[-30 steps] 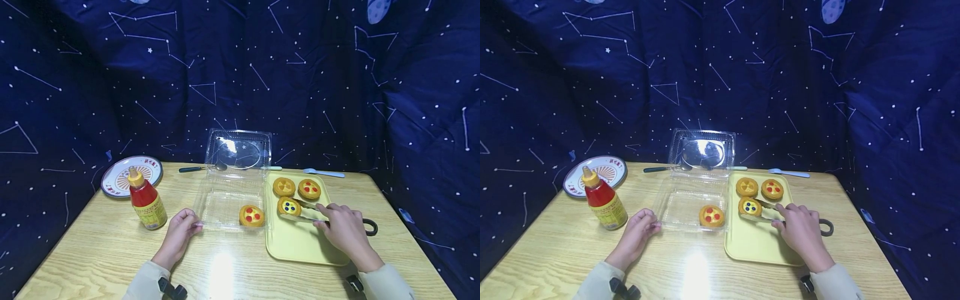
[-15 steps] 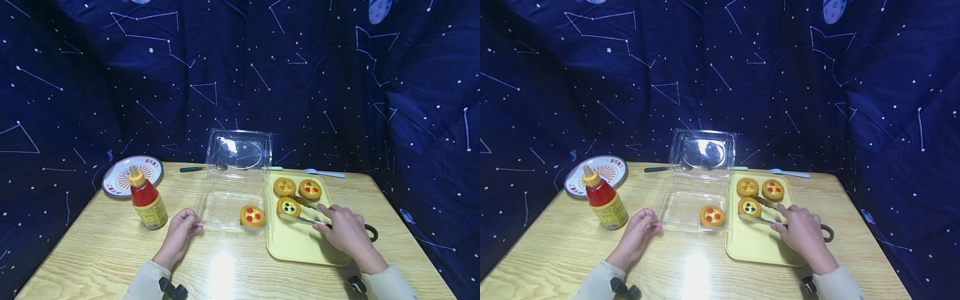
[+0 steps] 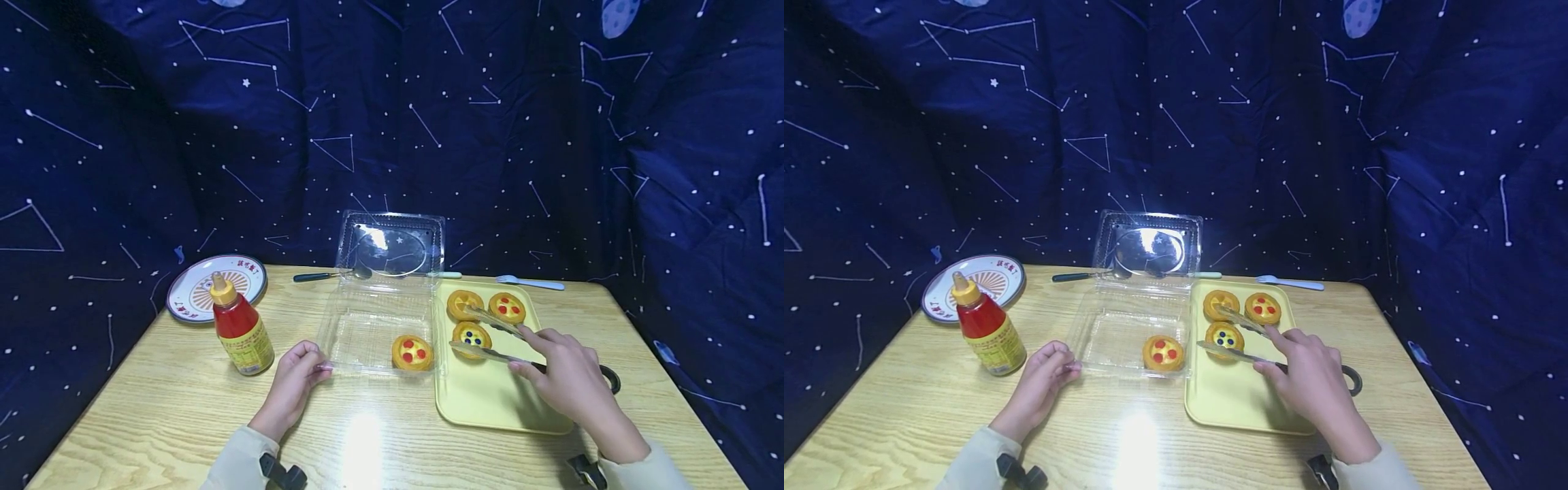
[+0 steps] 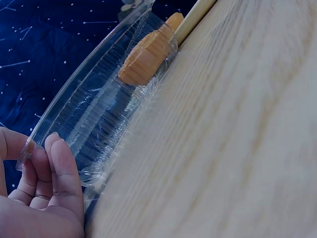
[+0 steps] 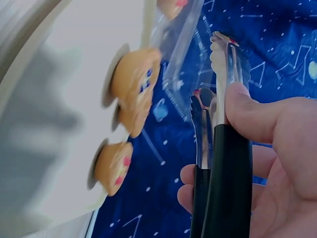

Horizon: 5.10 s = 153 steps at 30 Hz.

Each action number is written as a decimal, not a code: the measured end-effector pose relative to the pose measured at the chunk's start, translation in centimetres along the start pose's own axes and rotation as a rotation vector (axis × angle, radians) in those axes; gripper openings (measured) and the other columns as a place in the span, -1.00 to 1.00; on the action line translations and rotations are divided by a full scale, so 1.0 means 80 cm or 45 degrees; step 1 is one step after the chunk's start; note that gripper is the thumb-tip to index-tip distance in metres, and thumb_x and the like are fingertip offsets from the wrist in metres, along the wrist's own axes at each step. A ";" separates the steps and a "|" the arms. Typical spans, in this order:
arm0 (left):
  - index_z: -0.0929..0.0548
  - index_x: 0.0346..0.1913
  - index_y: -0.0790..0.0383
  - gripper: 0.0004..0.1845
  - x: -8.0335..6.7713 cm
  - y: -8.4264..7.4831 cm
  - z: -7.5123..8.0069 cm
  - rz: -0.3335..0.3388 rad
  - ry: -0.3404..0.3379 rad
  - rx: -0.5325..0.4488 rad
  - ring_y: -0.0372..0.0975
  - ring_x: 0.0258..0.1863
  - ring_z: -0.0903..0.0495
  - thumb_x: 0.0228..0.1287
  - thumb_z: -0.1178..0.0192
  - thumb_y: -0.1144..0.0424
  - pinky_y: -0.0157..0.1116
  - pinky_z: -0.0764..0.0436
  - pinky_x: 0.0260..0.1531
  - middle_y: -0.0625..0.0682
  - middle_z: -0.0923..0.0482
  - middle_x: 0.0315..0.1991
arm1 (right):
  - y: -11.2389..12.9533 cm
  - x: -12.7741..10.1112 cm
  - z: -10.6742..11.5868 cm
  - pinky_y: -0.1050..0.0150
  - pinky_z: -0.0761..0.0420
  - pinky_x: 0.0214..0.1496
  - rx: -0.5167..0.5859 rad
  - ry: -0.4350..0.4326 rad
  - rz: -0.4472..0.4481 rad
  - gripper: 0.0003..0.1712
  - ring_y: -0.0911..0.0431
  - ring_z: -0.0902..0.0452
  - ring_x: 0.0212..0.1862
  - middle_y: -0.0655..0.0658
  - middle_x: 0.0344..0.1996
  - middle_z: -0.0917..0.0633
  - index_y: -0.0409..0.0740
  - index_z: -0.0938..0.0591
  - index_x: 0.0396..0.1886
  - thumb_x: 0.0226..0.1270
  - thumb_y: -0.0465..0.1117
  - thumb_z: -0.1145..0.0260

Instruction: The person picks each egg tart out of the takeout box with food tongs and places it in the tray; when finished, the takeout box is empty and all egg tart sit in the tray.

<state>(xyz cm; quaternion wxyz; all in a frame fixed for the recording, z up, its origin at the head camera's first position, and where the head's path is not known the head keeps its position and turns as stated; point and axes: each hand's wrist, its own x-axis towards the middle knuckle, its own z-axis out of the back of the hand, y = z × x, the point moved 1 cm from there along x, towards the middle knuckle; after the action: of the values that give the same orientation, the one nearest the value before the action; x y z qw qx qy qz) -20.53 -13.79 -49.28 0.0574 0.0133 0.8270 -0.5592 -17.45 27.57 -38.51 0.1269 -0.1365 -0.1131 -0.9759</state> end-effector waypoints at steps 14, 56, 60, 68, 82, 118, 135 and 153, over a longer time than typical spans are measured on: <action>-0.41 -0.41 0.27 -0.87 -0.001 0.001 0.000 -0.007 0.001 -0.008 -0.21 -0.45 -0.59 0.22 -0.03 0.53 -0.37 -0.66 -0.39 0.08 -0.48 -0.44 | 0.055 0.010 -0.016 -0.14 -0.43 -0.14 0.028 -0.061 0.148 -0.26 -0.11 -0.56 -0.01 -0.13 -0.06 -0.66 -0.08 -0.57 0.28 0.09 0.06 -0.51; -0.42 -0.40 0.28 -0.89 -0.001 0.001 -0.001 -0.004 -0.008 0.011 -0.20 -0.43 -0.60 0.24 -0.04 0.50 -0.36 -0.67 -0.36 0.08 -0.49 -0.43 | 0.116 0.062 -0.059 -0.08 -0.48 -0.14 -0.190 0.091 0.276 -0.40 -0.13 -0.58 -0.06 -0.06 -0.16 -0.71 0.05 -0.69 0.08 0.04 0.16 -0.51; -0.42 -0.40 0.28 -0.89 -0.001 0.000 -0.001 -0.012 -0.003 0.008 -0.20 -0.43 -0.60 0.24 -0.04 0.51 -0.37 -0.66 -0.37 0.08 -0.49 -0.43 | 0.119 0.068 -0.067 -0.09 -0.50 -0.16 -0.171 0.049 0.282 -0.40 -0.14 -0.59 -0.06 -0.08 -0.17 -0.70 0.04 -0.68 0.10 0.06 0.16 -0.50; -0.42 -0.41 0.27 -0.88 0.000 0.000 -0.001 -0.009 -0.003 -0.003 -0.20 -0.43 -0.60 0.23 -0.03 0.52 -0.37 -0.66 -0.38 0.09 -0.50 -0.43 | 0.119 0.069 -0.063 -0.11 -0.49 -0.13 -0.154 0.118 0.215 -0.28 -0.17 -0.54 0.01 -0.12 -0.09 -0.66 0.00 -0.62 0.21 0.07 0.21 -0.49; -0.42 -0.40 0.27 -0.88 0.000 0.001 0.000 -0.009 -0.003 0.003 -0.19 -0.42 -0.60 0.23 -0.04 0.52 -0.36 -0.67 -0.37 0.08 -0.49 -0.42 | 0.122 0.070 -0.065 -0.12 -0.49 -0.19 -0.211 0.187 0.166 -0.25 -0.19 -0.54 -0.07 -0.14 -0.11 -0.65 -0.01 -0.61 0.20 0.05 0.25 -0.48; -0.42 -0.42 0.27 -0.88 0.001 0.001 0.000 -0.014 0.007 -0.005 -0.20 -0.43 -0.60 0.23 -0.04 0.51 -0.37 -0.66 -0.37 0.08 -0.50 -0.42 | 0.091 0.023 -0.036 -0.01 -0.43 -0.21 0.017 -0.316 0.173 -0.33 -0.06 -0.57 -0.12 -0.07 -0.15 -0.71 -0.03 -0.67 0.14 -0.01 0.06 -0.57; -0.42 -0.41 0.26 -0.88 0.001 0.001 0.001 -0.010 -0.001 -0.009 -0.20 -0.43 -0.61 0.23 -0.04 0.51 -0.36 -0.66 -0.37 0.08 -0.50 -0.41 | 0.032 -0.027 0.010 -0.07 -0.34 -0.25 0.027 -0.463 0.150 -0.27 -0.09 -0.58 -0.15 -0.11 -0.17 -0.70 -0.02 -0.67 0.14 -0.17 -0.03 -0.60; -0.41 -0.40 0.27 -0.90 0.000 0.001 -0.001 -0.015 0.003 0.011 -0.20 -0.42 -0.60 0.22 -0.04 0.50 -0.37 -0.65 -0.37 0.07 -0.48 -0.42 | -0.054 -0.040 -0.004 -0.25 -0.33 -0.39 -0.123 -0.364 -0.091 -0.31 -0.32 -0.56 -0.21 -0.30 -0.18 -0.69 -0.16 -0.65 0.12 -0.07 -0.01 -0.58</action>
<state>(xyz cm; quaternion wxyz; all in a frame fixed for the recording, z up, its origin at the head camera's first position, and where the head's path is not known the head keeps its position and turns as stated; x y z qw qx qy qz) -20.56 -13.71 -49.35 0.0531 0.0095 0.8247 -0.5630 -15.76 32.29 -40.56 0.0679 -0.2759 -0.0876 -0.9548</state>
